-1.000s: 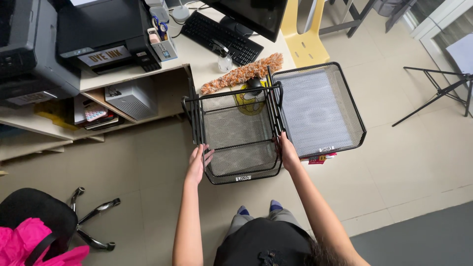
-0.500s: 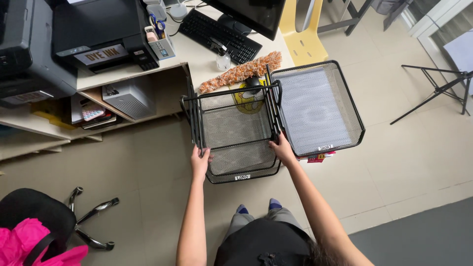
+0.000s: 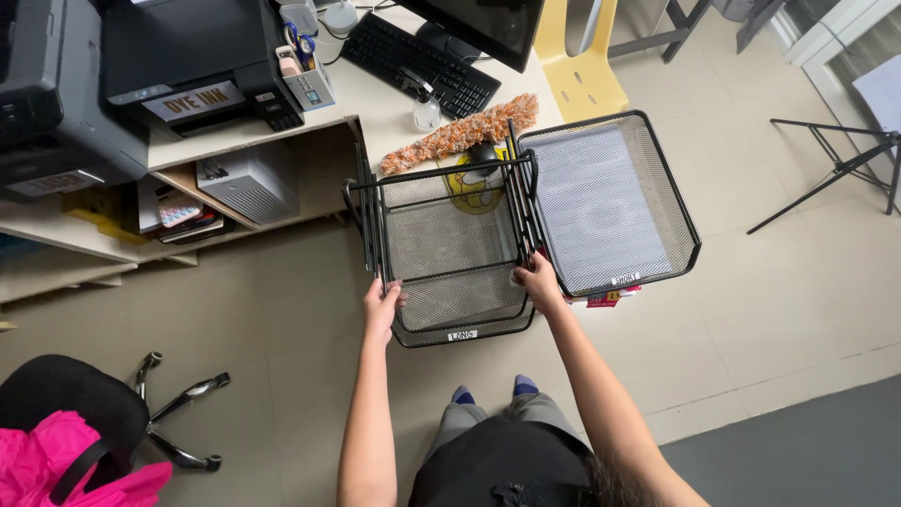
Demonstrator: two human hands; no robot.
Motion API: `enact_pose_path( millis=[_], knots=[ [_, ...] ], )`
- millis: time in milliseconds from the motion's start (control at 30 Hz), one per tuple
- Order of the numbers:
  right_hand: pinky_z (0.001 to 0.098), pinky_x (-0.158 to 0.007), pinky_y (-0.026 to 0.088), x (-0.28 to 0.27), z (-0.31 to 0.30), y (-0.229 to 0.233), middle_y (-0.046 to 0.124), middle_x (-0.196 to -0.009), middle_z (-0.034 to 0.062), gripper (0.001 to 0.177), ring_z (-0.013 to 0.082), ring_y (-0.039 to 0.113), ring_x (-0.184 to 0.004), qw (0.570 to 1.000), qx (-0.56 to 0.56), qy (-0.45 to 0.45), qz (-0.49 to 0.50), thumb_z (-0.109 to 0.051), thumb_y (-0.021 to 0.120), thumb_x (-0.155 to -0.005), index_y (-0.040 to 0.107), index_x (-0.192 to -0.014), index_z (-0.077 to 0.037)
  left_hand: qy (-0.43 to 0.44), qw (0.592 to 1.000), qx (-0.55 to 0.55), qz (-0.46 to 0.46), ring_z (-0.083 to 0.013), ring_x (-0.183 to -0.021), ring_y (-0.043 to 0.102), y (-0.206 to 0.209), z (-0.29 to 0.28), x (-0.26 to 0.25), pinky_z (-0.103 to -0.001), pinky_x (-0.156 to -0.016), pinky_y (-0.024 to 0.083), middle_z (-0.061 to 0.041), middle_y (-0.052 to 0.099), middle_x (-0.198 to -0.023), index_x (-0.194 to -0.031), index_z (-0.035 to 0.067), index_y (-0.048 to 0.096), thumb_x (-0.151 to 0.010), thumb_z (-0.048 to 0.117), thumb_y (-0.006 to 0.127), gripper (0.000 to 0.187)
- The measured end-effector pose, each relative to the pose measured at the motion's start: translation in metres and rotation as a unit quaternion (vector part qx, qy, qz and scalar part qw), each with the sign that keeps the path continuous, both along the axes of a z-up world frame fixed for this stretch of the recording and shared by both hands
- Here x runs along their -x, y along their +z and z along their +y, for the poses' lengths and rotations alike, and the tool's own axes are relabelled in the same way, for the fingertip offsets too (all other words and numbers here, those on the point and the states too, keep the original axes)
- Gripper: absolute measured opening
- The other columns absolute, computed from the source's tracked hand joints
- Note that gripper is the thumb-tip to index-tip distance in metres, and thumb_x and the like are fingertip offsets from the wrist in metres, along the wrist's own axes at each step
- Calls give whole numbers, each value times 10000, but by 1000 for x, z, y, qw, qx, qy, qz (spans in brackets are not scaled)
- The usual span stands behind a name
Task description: The person retrieves a black wire paper tray from under a desk, removes the white paper sheets, and places them on a stack of paper reams. They then reassemble the tray by inserting the mesh dividers back into the frame.
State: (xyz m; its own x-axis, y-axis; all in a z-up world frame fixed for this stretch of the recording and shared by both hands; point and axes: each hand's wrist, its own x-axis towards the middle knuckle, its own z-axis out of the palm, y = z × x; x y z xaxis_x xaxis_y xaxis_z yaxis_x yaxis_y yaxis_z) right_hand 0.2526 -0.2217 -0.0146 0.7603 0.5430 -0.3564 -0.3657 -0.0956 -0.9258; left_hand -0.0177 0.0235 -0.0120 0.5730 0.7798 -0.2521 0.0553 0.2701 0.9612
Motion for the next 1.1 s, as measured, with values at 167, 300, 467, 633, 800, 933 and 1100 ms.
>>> enact_pose_path(
  millis=[167,300,467,633,800,933,1100],
  knots=[
    [301,-723,588,-4,-1,-11,575,-922,8,396,143,611,-805,1000,-7,-1,17,104,629,-897,599,-1248,-74,-16,1000,20,-1,-143,-766,703,-2,5,1,-278,-625,560,-86,712,-1096,-1226,25,593,-974,6,597,253],
    [313,-717,611,-2,-1,-11,600,-975,13,305,173,645,-845,1000,10,-2,-17,113,644,-898,584,-1168,-17,-28,1000,12,-2,-153,-755,710,-5,6,0,-284,-614,565,-88,717,-1075,-1138,-3,588,-973,2,601,166],
    [328,-687,595,13,4,27,655,-996,49,242,162,657,-858,998,49,-15,-27,9,648,-967,614,-1200,-48,32,999,-24,23,-140,-704,707,22,-12,-7,-278,-581,533,-81,713,-963,-1041,0,613,-966,32,647,88],
    [351,-717,643,13,3,25,662,-1004,55,276,161,680,-833,999,7,-24,24,19,611,-959,616,-1226,-50,75,995,-48,48,-120,-646,693,35,-20,-11,-280,-532,502,-54,699,-860,-928,-13,603,-959,54,688,113],
    [358,-720,657,11,7,21,679,-986,64,222,179,708,-835,999,2,-33,16,31,597,-975,619,-1194,-3,76,996,-27,24,-128,-663,686,5,-9,-9,-280,-541,488,-73,704,-884,-972,-48,625,-990,55,704,131],
    [366,-682,642,6,7,-3,666,-929,72,242,191,699,-771,1000,-2,-29,11,54,589,-956,614,-1187,-18,47,999,17,10,-130,-685,693,2,-3,-5,-269,-567,528,-58,719,-956,-1077,9,658,-960,49,670,125],
    [353,-669,638,2,6,-9,627,-890,57,219,192,691,-751,999,-30,-43,14,80,592,-952,600,-1157,6,11,1000,10,13,-157,-719,710,-6,5,-4,-284,-597,568,-99,725,-1006,-1067,-11,636,-979,37,649,101]
  ],
)
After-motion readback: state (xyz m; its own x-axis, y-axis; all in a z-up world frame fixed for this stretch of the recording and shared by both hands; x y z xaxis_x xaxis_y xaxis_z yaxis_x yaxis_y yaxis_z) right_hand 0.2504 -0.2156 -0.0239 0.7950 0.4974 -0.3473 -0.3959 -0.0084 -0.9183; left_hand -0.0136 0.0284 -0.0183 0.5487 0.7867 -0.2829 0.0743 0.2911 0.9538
